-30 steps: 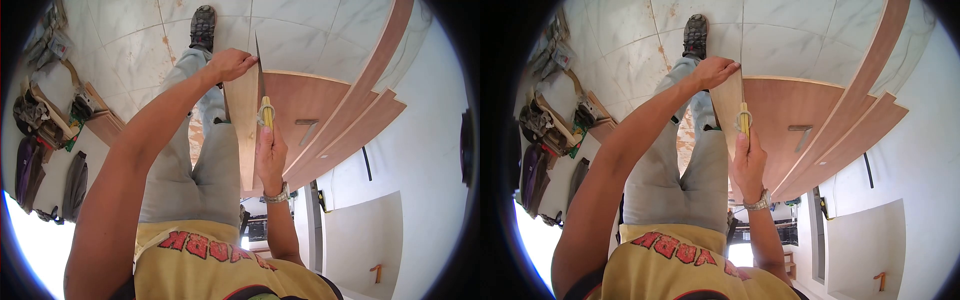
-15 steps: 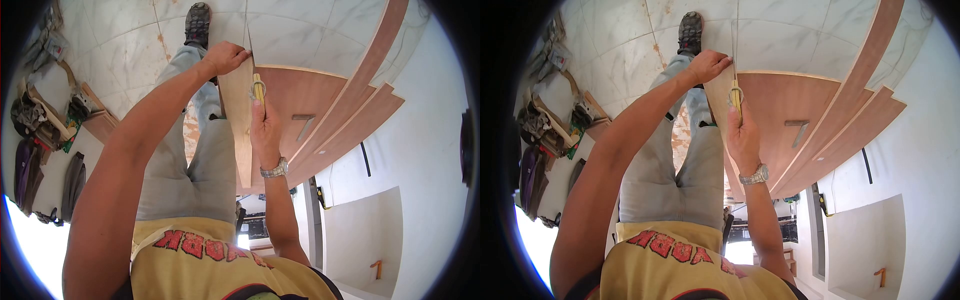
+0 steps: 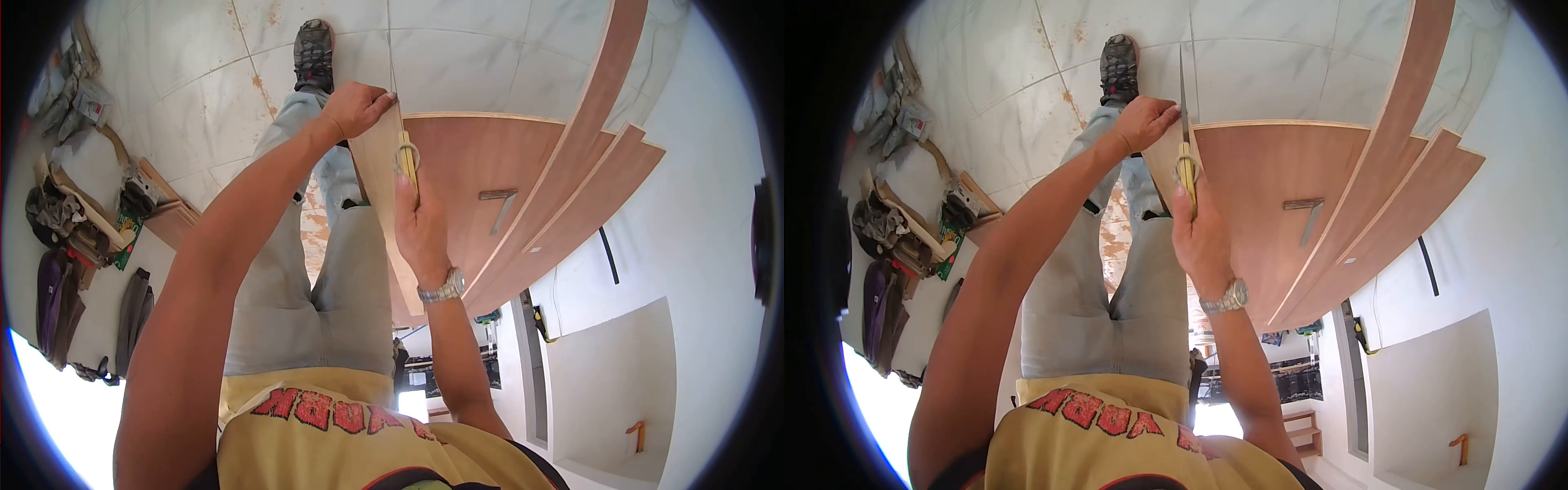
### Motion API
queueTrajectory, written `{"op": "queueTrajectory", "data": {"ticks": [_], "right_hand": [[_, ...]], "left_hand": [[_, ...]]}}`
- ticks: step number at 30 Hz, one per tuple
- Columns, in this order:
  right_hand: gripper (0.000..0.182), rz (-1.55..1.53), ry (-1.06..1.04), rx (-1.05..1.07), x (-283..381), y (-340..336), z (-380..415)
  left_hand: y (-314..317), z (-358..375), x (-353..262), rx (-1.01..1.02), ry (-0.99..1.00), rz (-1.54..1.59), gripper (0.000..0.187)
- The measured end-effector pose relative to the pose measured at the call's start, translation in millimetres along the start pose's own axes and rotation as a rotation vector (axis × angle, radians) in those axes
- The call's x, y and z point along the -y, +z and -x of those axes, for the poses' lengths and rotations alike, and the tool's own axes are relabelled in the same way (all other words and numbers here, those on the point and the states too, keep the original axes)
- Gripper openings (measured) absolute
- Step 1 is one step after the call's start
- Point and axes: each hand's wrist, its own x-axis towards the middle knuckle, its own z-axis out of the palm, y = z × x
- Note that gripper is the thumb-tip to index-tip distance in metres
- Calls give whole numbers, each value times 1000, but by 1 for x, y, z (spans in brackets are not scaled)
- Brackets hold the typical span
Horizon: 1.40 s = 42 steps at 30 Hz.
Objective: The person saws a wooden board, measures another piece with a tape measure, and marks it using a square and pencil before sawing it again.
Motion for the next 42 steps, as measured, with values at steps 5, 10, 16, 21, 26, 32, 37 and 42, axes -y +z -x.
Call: {"op": "queueTrajectory", "data": {"ticks": [5, 10, 16, 21, 26, 32, 37, 42], "right_hand": [[45, 9, 58, -14, 5, -13, 29], [48, 20, -12, -24, -9, 17, -43], [51, -12, 56, -26, -1, -9, 37], [56, 36, 23, -1, -9, 9, -26], [59, 111, 8, 25, -16, 28, -45], [57, 7, 17, 21, -6, 7, -5], [48, 42, 210, 101, 25, -21, 35], [48, -73, 114, 103, 6, 0, -17]], "left_hand": [[0, -2, 0, 14, -11, -19, 41], [0, -1, 2, 33, -18, 4, 39], [3, 0, 3, 21, -18, -38, 40], [5, 4, 3, 46, -47, -57, 38], [1, 3, 3, 95, -86, -141, 40], [-12, 1, -11, 179, -134, -107, 47], [-7, 1, -7, 155, -101, -104, 51], [-10, 4, -9, 190, -111, -61, 51]]}}
